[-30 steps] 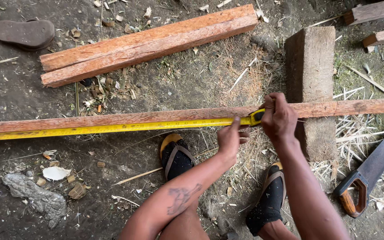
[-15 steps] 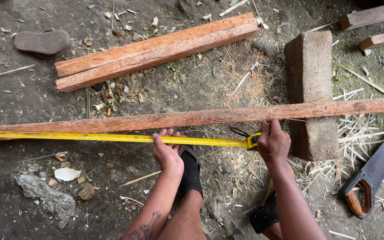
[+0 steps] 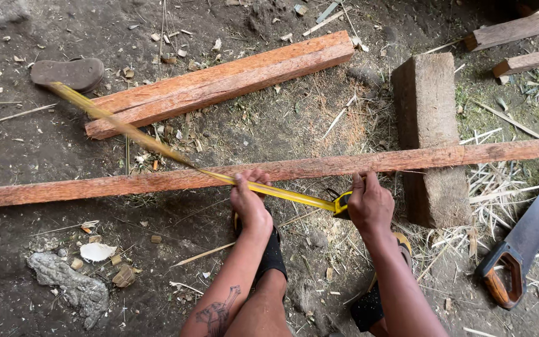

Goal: The person uses a hand saw to cut a long wooden plank into shorter pieces. They measure the wood with a tape measure and mark it with a pencil before each cut. The person wears flip-flops and a black glove on the right hand while working outdoors on a dirt surface.

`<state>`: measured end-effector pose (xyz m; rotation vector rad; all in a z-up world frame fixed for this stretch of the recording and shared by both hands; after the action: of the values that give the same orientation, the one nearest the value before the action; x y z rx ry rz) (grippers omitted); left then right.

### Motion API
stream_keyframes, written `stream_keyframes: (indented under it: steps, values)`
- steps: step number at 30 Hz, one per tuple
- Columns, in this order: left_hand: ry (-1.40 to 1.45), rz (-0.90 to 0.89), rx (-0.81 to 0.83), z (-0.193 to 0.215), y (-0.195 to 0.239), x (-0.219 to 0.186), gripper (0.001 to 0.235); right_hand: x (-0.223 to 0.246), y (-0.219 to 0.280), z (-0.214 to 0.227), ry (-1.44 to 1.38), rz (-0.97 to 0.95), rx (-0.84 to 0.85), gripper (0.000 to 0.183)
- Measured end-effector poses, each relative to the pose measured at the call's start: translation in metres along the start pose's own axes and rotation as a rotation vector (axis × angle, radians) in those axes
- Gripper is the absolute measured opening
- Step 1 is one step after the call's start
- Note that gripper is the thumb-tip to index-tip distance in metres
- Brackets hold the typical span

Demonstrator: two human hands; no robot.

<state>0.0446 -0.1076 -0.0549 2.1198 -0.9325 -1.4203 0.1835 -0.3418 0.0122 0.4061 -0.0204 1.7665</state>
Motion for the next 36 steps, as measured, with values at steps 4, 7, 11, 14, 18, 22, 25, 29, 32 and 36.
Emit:
stream_keyframes:
  steps: [4, 7, 11, 14, 18, 22, 25, 29, 32, 36]
  values:
    - [-0.108, 0.112, 0.102, -0.006, 0.011, 0.029, 0.040, 0.006, 0.006, -0.005, 0.009, -0.025, -0.011, 0.033]
    - [-0.144, 0.196, 0.106, -0.003, 0.014, 0.039, 0.037, 0.004, 0.012, -0.006, -0.020, -0.044, -0.050, 0.033]
    - [-0.207, 0.210, 0.085, 0.003, 0.013, 0.034, 0.034, -0.003, 0.020, -0.006, 0.014, -0.060, -0.078, 0.032]
    - [-0.250, 0.301, 0.076, 0.003, 0.026, 0.040, 0.033, -0.006, 0.025, -0.004, 0.032, -0.044, -0.127, 0.032]
    - [-0.645, 0.389, 0.275, -0.005, 0.060, 0.055, 0.048, -0.012, 0.032, -0.016, 0.001, -0.172, 0.036, 0.034]
    - [-1.071, 0.666, 0.522, -0.008, 0.085, 0.068, 0.041, -0.016, 0.033, -0.024, -0.071, -0.203, 0.065, 0.036]
    - [-1.277, 0.602, 0.762, -0.017, 0.079, 0.053, 0.033, -0.028, 0.028, -0.028, -0.062, -0.233, 0.045, 0.037]
    - [-1.277, 0.174, 0.797, -0.047, 0.034, 0.011, 0.025, -0.048, 0.034, -0.038, 0.065, -0.298, 0.158, 0.036]
    - [-1.371, -0.033, 0.619, -0.071, -0.015, -0.013, 0.031, -0.034, 0.039, -0.022, 0.124, -0.109, -0.065, 0.032]
    - [-1.201, -0.400, 0.547, -0.113, -0.079, -0.036, 0.024, 0.025, -0.001, -0.008, -0.130, 0.225, -0.267, 0.015]
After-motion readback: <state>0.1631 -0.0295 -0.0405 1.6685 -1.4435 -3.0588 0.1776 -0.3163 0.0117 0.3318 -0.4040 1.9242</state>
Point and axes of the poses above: each hand's wrist, its own y-axis away from the middle knuckle, its own z-axis out of the back of the hand, x = y × z, the point moved 5 cm from there along -y, towards the middle knuckle, and after that the axes turned 9 degrees about y, right-handed, at the moved point
